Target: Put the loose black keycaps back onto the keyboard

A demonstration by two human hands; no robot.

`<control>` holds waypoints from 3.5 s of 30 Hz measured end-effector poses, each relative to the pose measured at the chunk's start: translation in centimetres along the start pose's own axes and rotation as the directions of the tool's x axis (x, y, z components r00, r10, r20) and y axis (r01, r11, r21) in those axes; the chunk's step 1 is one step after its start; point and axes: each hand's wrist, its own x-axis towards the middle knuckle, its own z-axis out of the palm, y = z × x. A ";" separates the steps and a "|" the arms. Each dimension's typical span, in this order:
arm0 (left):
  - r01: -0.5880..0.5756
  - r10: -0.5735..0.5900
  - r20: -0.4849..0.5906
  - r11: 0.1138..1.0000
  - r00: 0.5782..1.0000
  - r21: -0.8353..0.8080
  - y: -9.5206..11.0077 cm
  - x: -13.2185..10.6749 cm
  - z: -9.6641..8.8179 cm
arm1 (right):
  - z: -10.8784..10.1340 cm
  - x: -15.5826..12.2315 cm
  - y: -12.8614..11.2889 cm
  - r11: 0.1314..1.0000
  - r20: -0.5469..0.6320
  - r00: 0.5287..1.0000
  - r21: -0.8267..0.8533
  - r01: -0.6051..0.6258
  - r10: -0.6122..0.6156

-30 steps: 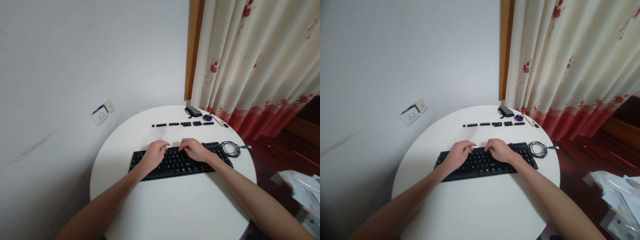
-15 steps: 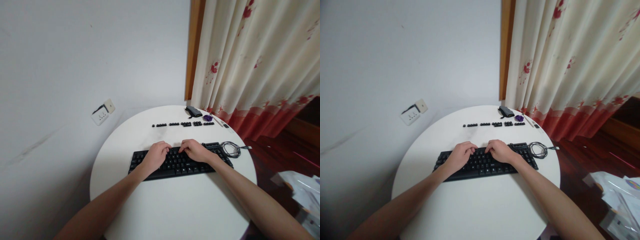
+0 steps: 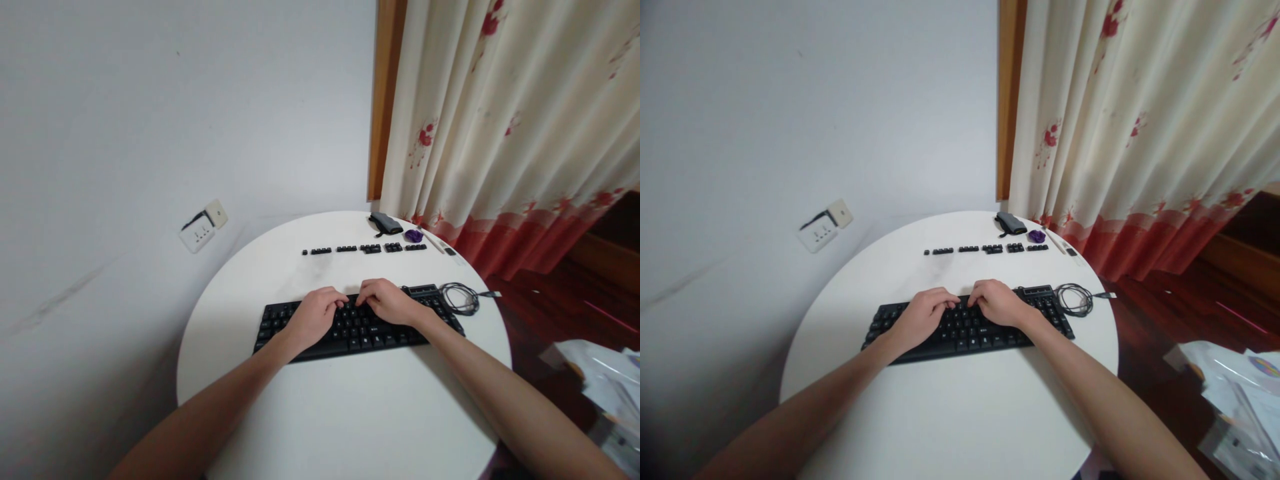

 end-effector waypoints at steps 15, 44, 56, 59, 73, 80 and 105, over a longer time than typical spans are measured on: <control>0.015 -0.015 -0.038 1.000 0.999 0.006 -0.3 1.5 -0.3 | -2.4 0.1 2.5 0.927 -0.177 0.925 -0.116 -0.358 0.335; 0.174 -0.184 0.001 0.933 0.983 0.316 -4.6 16.9 6.2 | -3.9 5.9 9.6 0.757 -0.156 0.871 -0.439 -0.483 0.466; 0.171 -0.174 0.027 0.982 0.984 0.081 -2.7 11.7 3.4 | -4.5 3.0 6.7 0.861 -0.165 0.910 -0.297 -0.414 0.380; 0.193 -0.189 0.057 0.979 0.980 -0.068 -1.0 8.4 2.2 | -4.4 1.3 4.8 0.937 -0.158 0.933 -0.086 -0.338 0.322; 0.043 -0.043 0.001 0.997 0.999 0.069 0.2 3.0 3.2 | -2.9 -1.7 2.4 0.931 0.027 0.962 0.249 -0.268 0.270; -0.106 0.104 0.018 0.973 0.994 0.203 0.7 2.4 3.6 | -2.8 -1.8 2.2 0.935 0.041 0.964 0.238 -0.264 0.262; -0.074 0.063 0.059 0.973 0.996 0.217 1.6 1.7 3.4 | -3.8 -2.4 -0.1 0.975 0.093 0.986 -0.189 -0.119 0.138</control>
